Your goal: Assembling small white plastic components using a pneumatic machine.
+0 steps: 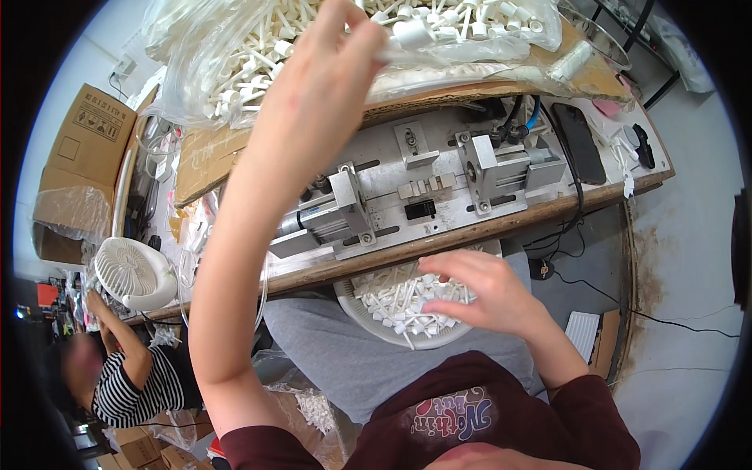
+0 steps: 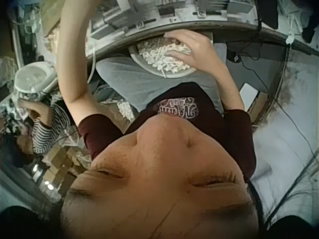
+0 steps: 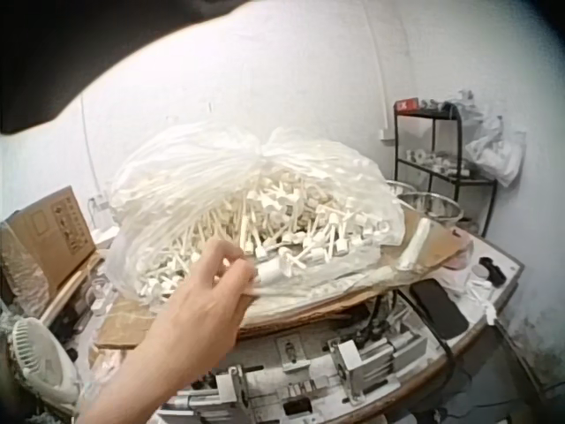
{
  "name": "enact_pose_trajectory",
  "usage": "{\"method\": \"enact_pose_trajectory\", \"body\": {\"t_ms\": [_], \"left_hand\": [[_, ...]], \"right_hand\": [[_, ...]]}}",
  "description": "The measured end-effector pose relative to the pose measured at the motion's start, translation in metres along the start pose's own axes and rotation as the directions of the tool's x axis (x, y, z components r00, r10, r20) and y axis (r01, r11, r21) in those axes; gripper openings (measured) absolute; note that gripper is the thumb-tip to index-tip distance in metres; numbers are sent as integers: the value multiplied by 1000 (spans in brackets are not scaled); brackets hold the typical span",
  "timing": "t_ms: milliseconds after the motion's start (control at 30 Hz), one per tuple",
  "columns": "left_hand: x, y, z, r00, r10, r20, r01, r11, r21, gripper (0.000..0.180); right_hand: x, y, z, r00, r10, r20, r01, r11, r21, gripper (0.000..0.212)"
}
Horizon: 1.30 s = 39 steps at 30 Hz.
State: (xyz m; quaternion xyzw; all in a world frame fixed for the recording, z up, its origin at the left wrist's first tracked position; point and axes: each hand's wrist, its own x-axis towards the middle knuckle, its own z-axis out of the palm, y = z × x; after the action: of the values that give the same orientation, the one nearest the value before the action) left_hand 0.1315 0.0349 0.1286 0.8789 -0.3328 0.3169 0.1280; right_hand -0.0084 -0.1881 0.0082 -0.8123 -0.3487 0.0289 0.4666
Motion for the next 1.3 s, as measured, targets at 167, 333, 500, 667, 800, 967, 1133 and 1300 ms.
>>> {"method": "enact_pose_trajectory", "body": {"t_ms": [167,333,500,667,800,967,1133,1300], "left_hand": [[-51,57,-8,992,129,-4,-129,985,-116,14],[-97,74,-3,966,253,46,-245,960,-139,28],[-111,78,-8,976,209,54,-186,941,-283,35],[-124,70,-9,999,35,24,-24,932,-361,26],[-127,64,-14,985,-158,-67,129,940,-316,10],[-137,68,-14,975,-214,-61,184,930,-318,5],[-144,76,-18,944,-323,-69,279,892,-356,28],[-152,81,-6,925,-362,-116,277,851,-445,8]], "right_hand": [[10,1,-22,954,257,-152,-2,515,857,40],[14,-7,-22,976,202,-82,-1,380,925,42],[7,12,-12,990,140,-28,-19,329,944,40],[9,14,-16,996,67,54,-63,124,990,35],[18,6,-15,969,89,-231,81,770,633,32],[36,12,-10,952,-228,-206,127,902,-412,29],[47,10,-4,957,-282,-72,159,713,-683,19],[52,6,-5,975,-219,-42,129,709,-693,22]]}}
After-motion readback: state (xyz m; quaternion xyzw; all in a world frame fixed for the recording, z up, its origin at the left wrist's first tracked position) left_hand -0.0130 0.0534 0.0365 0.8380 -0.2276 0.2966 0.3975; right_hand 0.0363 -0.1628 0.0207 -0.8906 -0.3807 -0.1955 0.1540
